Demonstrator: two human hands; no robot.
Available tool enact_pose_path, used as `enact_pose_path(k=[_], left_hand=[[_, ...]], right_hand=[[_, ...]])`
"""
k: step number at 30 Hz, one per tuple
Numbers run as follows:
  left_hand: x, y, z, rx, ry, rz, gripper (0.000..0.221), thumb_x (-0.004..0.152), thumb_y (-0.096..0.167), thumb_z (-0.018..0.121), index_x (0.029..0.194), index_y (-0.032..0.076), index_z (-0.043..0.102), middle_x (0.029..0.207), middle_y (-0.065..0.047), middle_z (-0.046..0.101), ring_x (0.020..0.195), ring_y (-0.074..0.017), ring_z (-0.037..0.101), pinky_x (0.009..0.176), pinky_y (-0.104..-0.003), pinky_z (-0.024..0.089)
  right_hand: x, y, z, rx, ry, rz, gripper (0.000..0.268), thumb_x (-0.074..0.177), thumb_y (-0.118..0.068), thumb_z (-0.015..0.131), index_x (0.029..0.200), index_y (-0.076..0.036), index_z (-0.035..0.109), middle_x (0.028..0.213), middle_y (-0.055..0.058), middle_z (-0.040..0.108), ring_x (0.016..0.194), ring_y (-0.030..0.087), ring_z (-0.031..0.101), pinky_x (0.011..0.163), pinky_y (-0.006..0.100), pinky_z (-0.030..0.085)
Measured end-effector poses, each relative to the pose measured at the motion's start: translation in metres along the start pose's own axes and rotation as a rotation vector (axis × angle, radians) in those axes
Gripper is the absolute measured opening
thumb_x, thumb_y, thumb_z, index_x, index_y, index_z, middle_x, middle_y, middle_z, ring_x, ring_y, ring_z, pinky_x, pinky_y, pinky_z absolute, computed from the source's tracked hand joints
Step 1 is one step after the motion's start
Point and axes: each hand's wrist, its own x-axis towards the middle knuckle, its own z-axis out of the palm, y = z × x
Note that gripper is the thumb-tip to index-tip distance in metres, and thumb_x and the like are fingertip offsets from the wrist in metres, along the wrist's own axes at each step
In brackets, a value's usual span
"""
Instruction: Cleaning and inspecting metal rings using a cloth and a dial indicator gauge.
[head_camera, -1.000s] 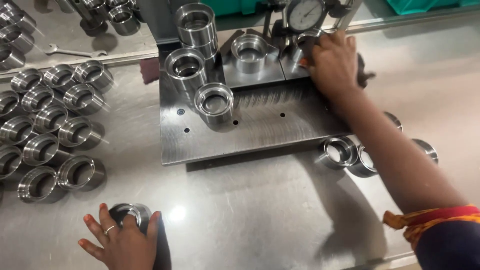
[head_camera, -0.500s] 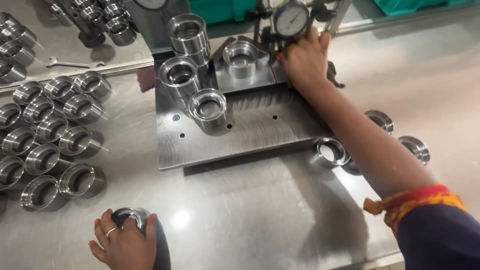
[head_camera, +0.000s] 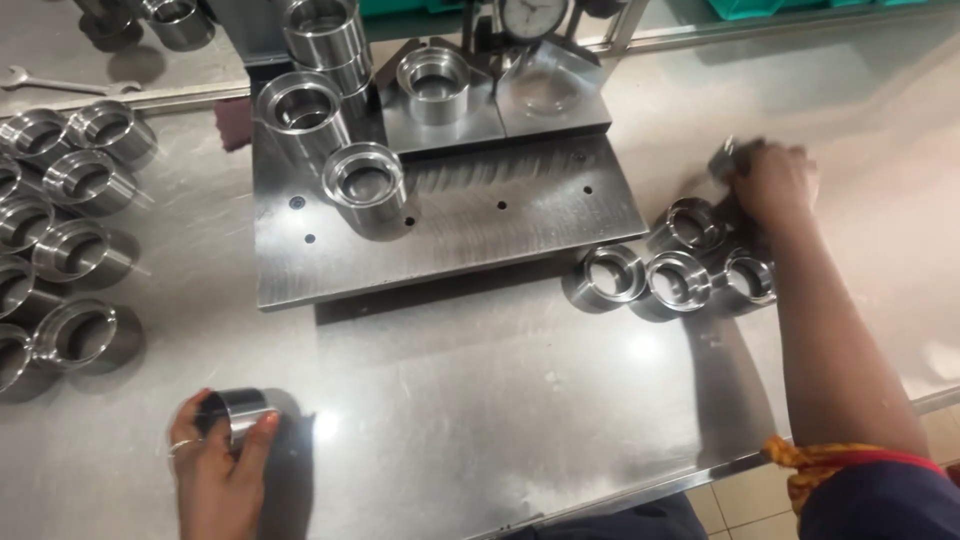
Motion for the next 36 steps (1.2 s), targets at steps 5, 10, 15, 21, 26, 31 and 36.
enact_pose_path(k=[5, 10, 15, 21, 26, 31, 36], left_hand=[[-0.004, 0.108, -0.068, -1.509, -0.596, -0.570, 0.092, 0.068, -0.009, 0.078, 0.150, 0.017, 0.048, 0.118, -0.009, 0.071, 0.108, -0.0177, 0.068, 0.098, -0.031, 0.055], [-0.023, 0.186, -0.096, -1.659, -0.585, -0.140, 0.090, 0.068, -0.014, 0.072, 0.151, 0.011, 0.045, 0.152, -0.008, 0.043, 0.114, -0.0138, 0.062, 0.089, -0.027, 0.058], [-0.028, 0.226, -0.126, -1.628, -0.532, 0.115, 0.067, 0.070, -0.004, 0.074, 0.134, 0.006, 0.057, 0.171, -0.007, 0.014, 0.125, -0.0223, 0.062, 0.095, -0.033, 0.059], [-0.044, 0.218, -0.113, -1.441, -0.166, 0.456, 0.025, 0.075, -0.003, 0.074, 0.094, 0.009, 0.064, 0.174, -0.015, 0.015, 0.169, -0.0431, -0.007, 0.140, -0.062, 0.017], [-0.036, 0.202, -0.121, -1.325, -0.210, 0.578, 0.026, 0.070, 0.004, 0.081, 0.094, 0.007, 0.069, 0.174, -0.016, 0.008, 0.165, -0.0436, -0.010, 0.136, -0.068, 0.000], [-0.035, 0.208, -0.123, -1.481, -0.220, 0.566, 0.039, 0.073, 0.001, 0.077, 0.112, 0.006, 0.071, 0.176, -0.013, 0.009, 0.167, -0.0381, -0.004, 0.142, -0.063, 0.006], [-0.035, 0.204, -0.107, -2.178, -0.525, -0.040, 0.076, 0.076, 0.012, 0.077, 0.145, 0.005, 0.047, 0.167, -0.009, 0.032, 0.113, -0.0232, 0.052, 0.095, -0.038, 0.047]], right_hand=[[-0.034, 0.002, -0.041, 0.639, -0.117, -0.034, 0.037, 0.087, -0.006, 0.073, 0.124, -0.003, 0.073, 0.115, 0.016, 0.074, 0.106, 0.032, 0.071, 0.096, 0.042, 0.056], [-0.142, -0.157, -0.189, 0.863, 0.014, -0.244, 0.037, 0.092, -0.002, 0.076, 0.128, 0.000, 0.066, 0.121, 0.013, 0.071, 0.111, 0.023, 0.069, 0.100, 0.037, 0.055], [-0.212, -0.271, -0.200, 0.772, -0.011, -0.620, 0.037, 0.083, -0.008, 0.081, 0.118, -0.002, 0.069, 0.121, 0.014, 0.068, 0.110, 0.029, 0.067, 0.097, 0.041, 0.053], [-0.235, -0.289, -0.161, 1.306, -0.578, -0.048, 0.041, 0.088, -0.020, 0.074, 0.123, 0.000, 0.068, 0.110, 0.014, 0.076, 0.095, 0.021, 0.076, 0.080, 0.034, 0.062], [-0.217, -0.292, -0.211, 1.145, -0.428, -0.290, 0.053, 0.079, -0.022, 0.081, 0.123, 0.001, 0.062, 0.100, 0.009, 0.074, 0.088, 0.015, 0.075, 0.074, 0.030, 0.061], [-0.235, -0.291, -0.175, 1.343, -0.055, -0.528, 0.029, 0.096, -0.013, 0.072, 0.120, -0.002, 0.059, 0.105, 0.011, 0.070, 0.091, 0.024, 0.070, 0.079, 0.035, 0.059], [-0.264, -0.279, -0.151, 1.440, -0.762, 0.262, 0.035, 0.107, -0.020, 0.062, 0.135, -0.003, 0.075, 0.079, 0.020, 0.070, 0.054, 0.024, 0.067, 0.049, 0.033, 0.052]])
